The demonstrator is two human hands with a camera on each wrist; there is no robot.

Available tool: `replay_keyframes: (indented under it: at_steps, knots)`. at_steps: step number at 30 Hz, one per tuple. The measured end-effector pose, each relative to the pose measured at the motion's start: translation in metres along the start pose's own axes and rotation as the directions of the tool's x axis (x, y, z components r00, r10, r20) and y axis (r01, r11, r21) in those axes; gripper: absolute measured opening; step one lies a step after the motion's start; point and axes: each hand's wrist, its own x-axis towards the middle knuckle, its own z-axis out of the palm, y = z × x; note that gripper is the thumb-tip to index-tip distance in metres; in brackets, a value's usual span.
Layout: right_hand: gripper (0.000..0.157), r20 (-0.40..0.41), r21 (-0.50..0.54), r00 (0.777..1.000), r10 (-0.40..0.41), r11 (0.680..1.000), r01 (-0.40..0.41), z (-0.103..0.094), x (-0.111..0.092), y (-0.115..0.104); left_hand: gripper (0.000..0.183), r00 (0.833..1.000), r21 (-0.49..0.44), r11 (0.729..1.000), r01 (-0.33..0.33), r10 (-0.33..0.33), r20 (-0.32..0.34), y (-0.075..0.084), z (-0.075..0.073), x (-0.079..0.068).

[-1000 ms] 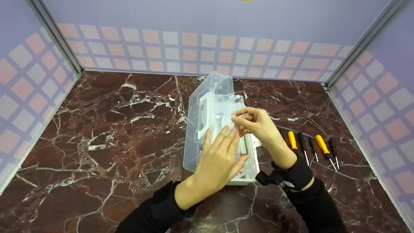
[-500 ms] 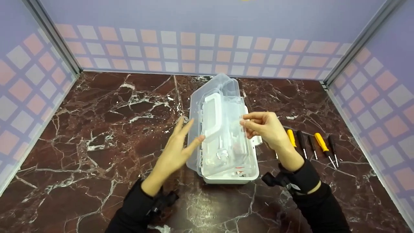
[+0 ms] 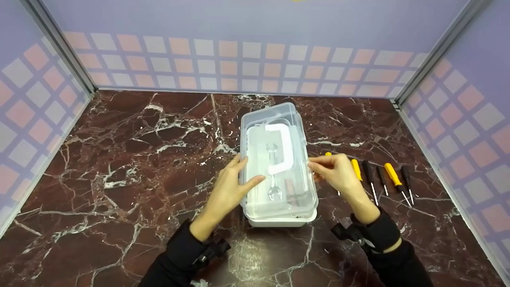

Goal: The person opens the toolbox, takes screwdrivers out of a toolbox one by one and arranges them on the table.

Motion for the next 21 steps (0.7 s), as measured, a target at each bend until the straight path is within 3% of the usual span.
replay_keyframes:
  at_steps: [5, 8, 14, 21]
  knots:
    - [0.02, -0.009, -0.127, 1.0, -0.022, 0.992, 0.021, 0.001, -0.003, 0.014, 0.068, 0.996, 0.102, 0.992, -0.072, 0.077, -0.046, 0.004, 0.011, 0.0]
    - [0.018, -0.026, -0.238, 0.998, -0.062, 0.97, 0.054, 0.002, -0.005, 0.02, 0.069, 0.997, 0.179, 0.982, -0.058, 0.067, -0.047, 0.008, 0.016, -0.001]
    - [0.013, -0.021, -0.466, 0.989, -0.144, 0.877, 0.118, 0.007, -0.006, 0.029, 0.067, 0.996, 0.258, 0.964, -0.059, 0.075, -0.053, 0.012, 0.024, -0.002]
    - [0.018, 0.013, -0.602, 0.958, -0.286, 0.763, 0.236, 0.013, -0.005, 0.034, 0.067, 0.992, 0.29, 0.952, -0.097, 0.117, -0.055, 0.011, 0.029, -0.004]
